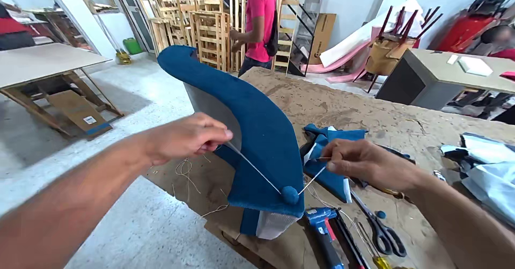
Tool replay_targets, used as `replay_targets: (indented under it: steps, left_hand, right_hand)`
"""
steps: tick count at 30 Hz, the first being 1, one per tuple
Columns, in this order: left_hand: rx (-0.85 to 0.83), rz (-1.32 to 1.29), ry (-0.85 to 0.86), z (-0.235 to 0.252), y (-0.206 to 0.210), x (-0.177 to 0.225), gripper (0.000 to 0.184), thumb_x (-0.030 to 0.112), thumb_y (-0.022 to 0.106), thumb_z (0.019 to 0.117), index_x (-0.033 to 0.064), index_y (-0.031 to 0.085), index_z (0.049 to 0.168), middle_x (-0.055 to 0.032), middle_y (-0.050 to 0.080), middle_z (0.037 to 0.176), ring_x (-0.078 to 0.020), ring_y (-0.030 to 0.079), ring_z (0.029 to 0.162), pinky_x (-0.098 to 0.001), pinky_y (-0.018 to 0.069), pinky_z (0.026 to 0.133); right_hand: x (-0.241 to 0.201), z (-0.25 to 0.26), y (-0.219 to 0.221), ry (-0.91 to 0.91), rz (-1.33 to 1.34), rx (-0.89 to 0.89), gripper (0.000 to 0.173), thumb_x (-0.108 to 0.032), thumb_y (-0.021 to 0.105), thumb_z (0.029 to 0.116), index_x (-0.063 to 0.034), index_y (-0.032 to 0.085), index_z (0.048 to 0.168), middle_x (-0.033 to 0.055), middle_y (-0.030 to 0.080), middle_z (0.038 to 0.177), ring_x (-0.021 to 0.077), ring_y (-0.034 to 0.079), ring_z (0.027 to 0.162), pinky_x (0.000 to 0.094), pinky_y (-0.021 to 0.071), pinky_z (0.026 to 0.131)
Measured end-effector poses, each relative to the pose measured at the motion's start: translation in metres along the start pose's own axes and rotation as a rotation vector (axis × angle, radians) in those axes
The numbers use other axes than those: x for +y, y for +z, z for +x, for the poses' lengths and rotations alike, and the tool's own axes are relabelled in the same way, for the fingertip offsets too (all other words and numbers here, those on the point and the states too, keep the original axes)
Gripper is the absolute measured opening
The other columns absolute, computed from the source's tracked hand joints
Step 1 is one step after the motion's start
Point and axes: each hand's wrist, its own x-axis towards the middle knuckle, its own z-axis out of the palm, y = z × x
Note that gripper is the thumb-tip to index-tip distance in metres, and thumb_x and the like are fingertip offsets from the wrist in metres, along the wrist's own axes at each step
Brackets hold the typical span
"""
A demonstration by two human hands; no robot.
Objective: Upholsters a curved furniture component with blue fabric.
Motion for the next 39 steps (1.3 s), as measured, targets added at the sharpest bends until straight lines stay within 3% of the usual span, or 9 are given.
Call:
replay_targets:
  steps: [5,11,20,25,28,31,34,37,39]
  left_hand:
    - [0.305,-0.046,-0.306,0.019,0.032,0.077,0.038,0.025,0.043,0.1105,0.0141,0.052,0.075,0.0089,0.031,0.052,-0.0001,0.026,0.040,-0.0157,0.0224,0.041]
    - [-0.044,0.114,0.022,0.056,-0.003,0.064,0.036,0.027,0.048,0.1097,0.0067,0.060,0.083,0.0019,0.043,0.058,-0.0034,0.032,0.043,-0.0167,0.0253,0.039]
    - [-0.186,0.524,0.425,0.055,-0.078,0.051,0.026,0.025,0.056,0.1054,0.0118,0.070,0.087,0.0029,0.060,0.068,-0.0041,0.053,0.058,-0.0199,0.0400,0.050]
    - [-0.119,0.575,0.439,0.074,-0.078,0.058,0.025,0.028,0.058,0.1051,0.0135,0.069,0.088,0.0031,0.059,0.067,-0.0056,0.053,0.058,-0.0239,0.0429,0.053]
    - [-0.086,0.540,0.562,0.085,-0.070,0.065,0.025,0.025,0.058,0.1054,0.0099,0.067,0.088,0.0027,0.057,0.065,-0.0046,0.051,0.054,-0.0212,0.0406,0.050]
    - [0.156,0.602,0.660,0.081,-0.053,0.071,0.019,0.027,0.060,0.1044,0.0125,0.069,0.097,0.0036,0.064,0.076,-0.0029,0.059,0.065,-0.0205,0.0495,0.059]
    - [0.540,0.782,0.799,0.053,-0.021,0.063,0.026,0.025,0.053,0.1014,0.0094,0.066,0.117,-0.0059,0.067,0.113,-0.0190,0.062,0.111,-0.0455,0.0482,0.099]
    - [0.389,0.825,0.853,0.034,0.023,0.029,0.018,0.027,0.061,0.0924,0.0184,0.074,0.102,0.0032,0.068,0.101,-0.0140,0.064,0.100,-0.0391,0.0553,0.086]
    - [0.188,0.836,0.784,0.037,0.039,0.012,0.024,0.033,0.062,0.0937,0.0229,0.076,0.109,0.0069,0.067,0.106,-0.0112,0.062,0.105,-0.0352,0.0545,0.089]
  right_hand:
    - [-0.014,0.060,-0.036,-0.092,-0.377,0.015,0.024,-0.036,0.065,0.0974,-0.0160,0.075,0.090,-0.0028,0.072,0.093,0.0105,0.066,0.081,0.0386,0.0553,0.071]
    - [-0.068,0.140,-0.030,-0.176,-0.577,0.007,0.034,-0.037,0.061,0.1013,-0.0148,0.068,0.077,-0.0027,0.055,0.062,0.0117,0.052,0.055,0.0386,0.0425,0.053]
    - [-0.136,0.239,-0.009,-0.058,-0.650,-0.391,0.036,0.002,0.071,0.0890,-0.0011,0.067,0.125,0.0181,0.068,0.119,0.0309,0.066,0.107,0.0537,0.0526,0.092]
    - [-0.153,0.173,-0.023,-0.657,-0.959,0.047,0.019,-0.007,0.058,0.0891,-0.0110,0.074,0.097,0.0058,0.070,0.107,0.0230,0.066,0.102,0.0459,0.0556,0.086]
    - [-0.130,0.110,0.011,-0.890,-1.111,-0.163,0.022,-0.023,0.058,0.0922,-0.0182,0.075,0.105,0.0017,0.069,0.126,0.0283,0.057,0.126,0.0479,0.0483,0.100]
    - [-0.114,0.090,0.009,-0.863,-1.144,-0.238,0.019,-0.017,0.056,0.0980,-0.0160,0.075,0.097,-0.0018,0.071,0.094,0.0227,0.066,0.109,0.0525,0.0431,0.109]
    - [-0.113,0.086,-0.006,-0.748,-1.016,-0.260,0.024,-0.020,0.053,0.0978,-0.0157,0.075,0.090,-0.0064,0.064,0.071,0.0127,0.066,0.075,0.0517,0.0487,0.097]
    - [-0.119,0.080,-0.023,-0.470,-0.794,-0.406,0.020,-0.025,0.058,0.0974,-0.0226,0.074,0.086,-0.0143,0.058,0.064,-0.0010,0.056,0.058,0.0239,0.0500,0.059]
    - [-0.122,0.076,-0.031,-0.253,-0.529,-0.530,0.018,-0.019,0.062,0.1001,-0.0165,0.075,0.088,-0.0107,0.058,0.060,-0.0006,0.053,0.049,0.0200,0.0440,0.041]
